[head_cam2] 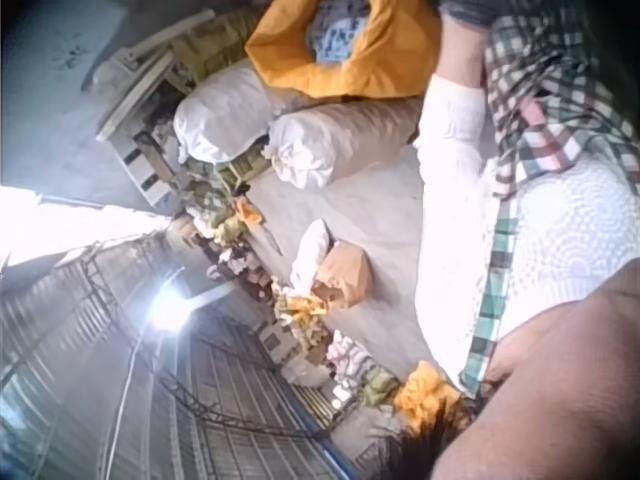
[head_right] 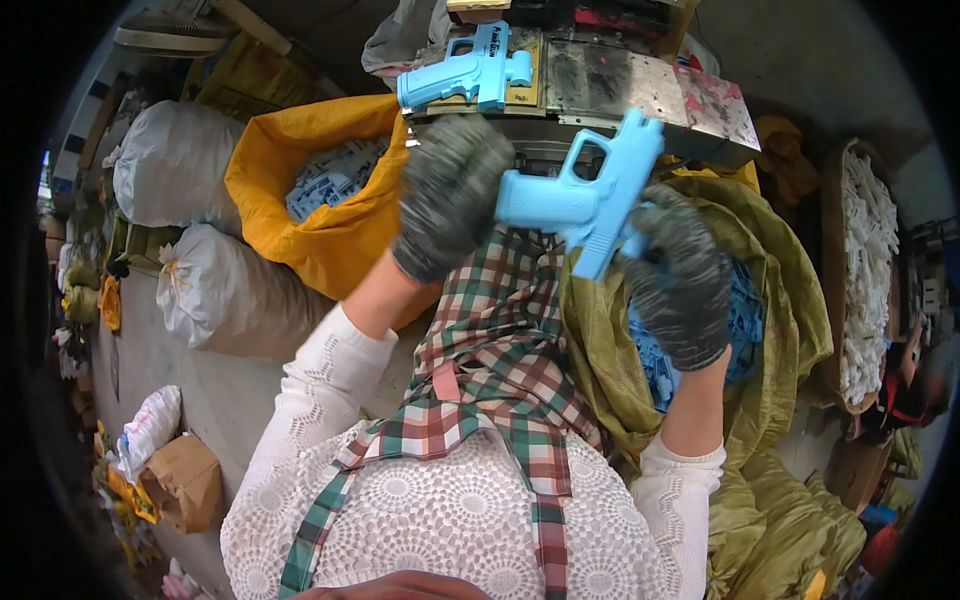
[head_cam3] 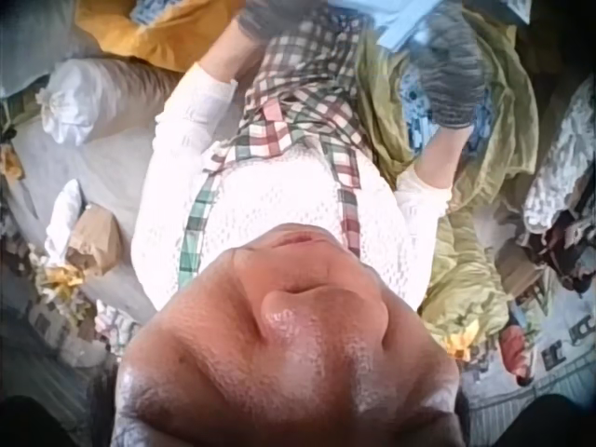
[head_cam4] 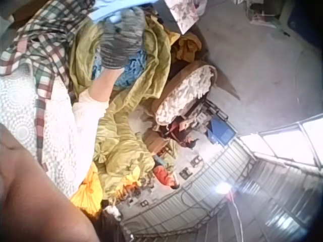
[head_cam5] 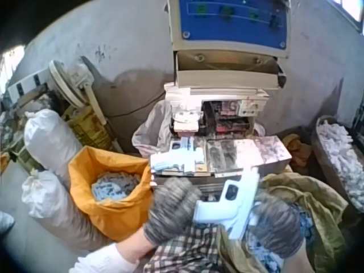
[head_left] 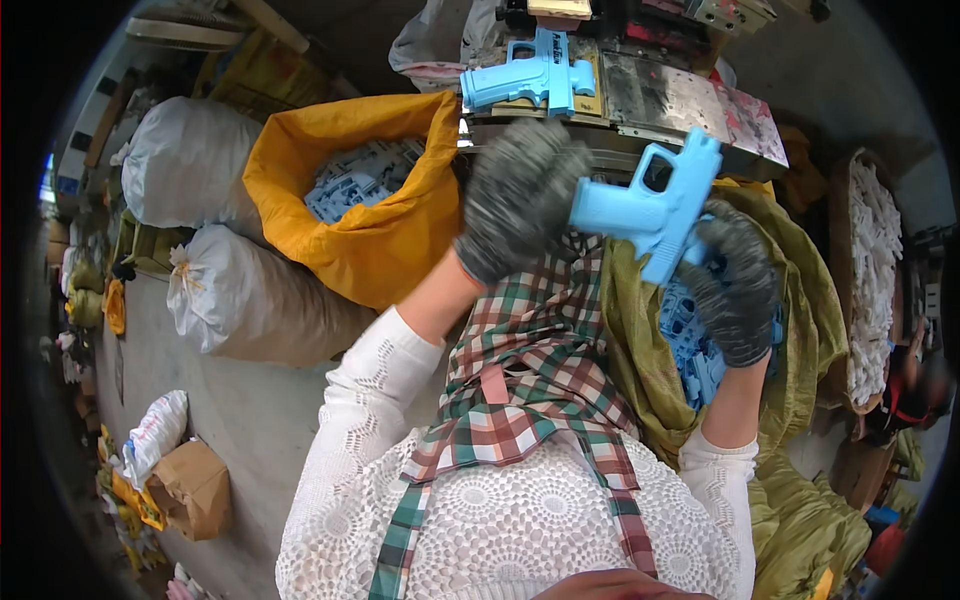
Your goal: Sorting and processing bright blue plastic toy gun parts at a manufacturing workstation.
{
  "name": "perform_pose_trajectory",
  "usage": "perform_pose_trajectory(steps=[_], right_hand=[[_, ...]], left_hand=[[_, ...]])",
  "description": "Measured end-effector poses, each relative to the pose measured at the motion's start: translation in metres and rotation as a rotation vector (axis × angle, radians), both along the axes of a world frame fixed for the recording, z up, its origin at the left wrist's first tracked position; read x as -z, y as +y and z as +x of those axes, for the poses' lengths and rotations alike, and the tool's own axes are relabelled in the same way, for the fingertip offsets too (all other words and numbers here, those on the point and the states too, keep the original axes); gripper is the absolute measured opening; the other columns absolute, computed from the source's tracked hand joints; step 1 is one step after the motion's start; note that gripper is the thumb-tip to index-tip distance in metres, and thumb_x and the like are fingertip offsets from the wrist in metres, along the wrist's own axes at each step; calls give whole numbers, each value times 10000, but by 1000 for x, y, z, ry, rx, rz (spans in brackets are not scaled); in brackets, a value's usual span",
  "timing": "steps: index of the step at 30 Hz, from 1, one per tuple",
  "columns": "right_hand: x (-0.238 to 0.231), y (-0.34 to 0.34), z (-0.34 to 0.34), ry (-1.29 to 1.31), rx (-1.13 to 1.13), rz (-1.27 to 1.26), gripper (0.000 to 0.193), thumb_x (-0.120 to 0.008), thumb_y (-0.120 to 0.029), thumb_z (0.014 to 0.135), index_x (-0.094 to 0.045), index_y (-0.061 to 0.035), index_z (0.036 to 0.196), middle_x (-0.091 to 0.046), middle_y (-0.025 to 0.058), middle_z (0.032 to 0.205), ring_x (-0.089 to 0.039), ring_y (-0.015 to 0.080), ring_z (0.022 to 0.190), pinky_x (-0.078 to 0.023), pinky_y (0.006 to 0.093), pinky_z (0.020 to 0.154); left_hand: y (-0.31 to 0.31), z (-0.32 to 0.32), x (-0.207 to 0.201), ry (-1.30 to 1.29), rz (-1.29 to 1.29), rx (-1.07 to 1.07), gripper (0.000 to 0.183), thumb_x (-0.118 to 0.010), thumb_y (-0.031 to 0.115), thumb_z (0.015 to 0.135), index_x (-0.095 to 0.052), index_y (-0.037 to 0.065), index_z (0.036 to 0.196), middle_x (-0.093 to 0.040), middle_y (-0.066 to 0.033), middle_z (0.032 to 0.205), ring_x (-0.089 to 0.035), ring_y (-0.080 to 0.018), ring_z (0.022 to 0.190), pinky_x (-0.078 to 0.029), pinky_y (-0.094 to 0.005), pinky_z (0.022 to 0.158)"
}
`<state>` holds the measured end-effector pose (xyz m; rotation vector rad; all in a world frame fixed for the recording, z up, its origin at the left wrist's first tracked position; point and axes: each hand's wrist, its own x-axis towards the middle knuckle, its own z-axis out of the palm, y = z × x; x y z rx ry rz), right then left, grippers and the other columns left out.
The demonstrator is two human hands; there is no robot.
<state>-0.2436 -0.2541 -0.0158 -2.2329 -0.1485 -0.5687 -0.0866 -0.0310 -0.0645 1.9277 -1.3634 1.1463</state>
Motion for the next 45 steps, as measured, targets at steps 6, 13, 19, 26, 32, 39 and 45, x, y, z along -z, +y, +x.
perform_pose_trajectory(steps=[6, 13, 19, 26, 32, 39, 45], right_hand=[[-2, -16, 15, -87, 38, 95, 485, -720, 28, 746, -575, -47, 1203, -592, 112, 1251, -583, 230, 1135, -480, 338, 964], [12, -4, 82, -137, -23, -27, 451, -728, -96, 786, -581, -87, 1212, -604, 132, 1211, -582, 267, 1146, -489, 364, 965], [10, 10, 173, -166, -181, -249, 421, -692, -193, 830, -599, -112, 1233, -597, 149, 1243, -550, 315, 1171, -438, 398, 1011], [11, 10, 183, -330, -42, -430, 344, -642, -229, 870, -632, -84, 1182, -613, 157, 1206, -545, 315, 1166, -424, 406, 1010], [63, -67, 50, 257, -176, 29, 292, -670, -151, 864, -647, -36, 1131, -665, 113, 1030, -625, 208, 994, -494, 355, 869], [160, -228, -2, 1116, -516, -1337, 203, -576, -279, 821, -686, -110, 840, -671, 164, 981, -637, 304, 882, -494, 407, 750], [162, -283, 24, 685, 583, -845, 396, -554, -243, 816, -627, -99, 1178, -628, 172, 1179, -610, 340, 1061, -483, 418, 911]], left_hand=[[26, 73, -44, 504, 240, -420, 641, -711, 402, 802, -509, 60, 1305, -572, -201, 1179, -548, -368, 1098, -427, -447, 977], [46, 58, -30, 162, 206, -370, 552, -716, 337, 799, -554, 94, 1268, -606, -153, 1066, -566, -325, 1003, -436, -446, 897], [139, 31, 16, 186, 104, -745, 561, -722, 284, 801, -538, 10, 1255, -611, -175, 1067, -569, -350, 981, -436, -457, 901], [205, 39, 42, 501, 484, -1137, 779, -682, 390, 809, -364, -5, 1401, -451, -272, 1357, -422, -408, 1267, -258, -475, 1112], [181, 27, 59, 555, 397, -635, 700, -700, 302, 817, -408, 16, 1385, -469, -256, 1347, -431, -409, 1258, -310, -471, 1073], [149, 3, 56, 837, 459, -380, 659, -695, 214, 834, -407, 15, 1392, -491, -238, 1341, -453, -376, 1253, -360, -424, 1058], [132, -8, 65, 819, 532, -300, 672, -693, 209, 842, -389, 29, 1415, -473, -205, 1379, -435, -349, 1287, -344, -405, 1079]])
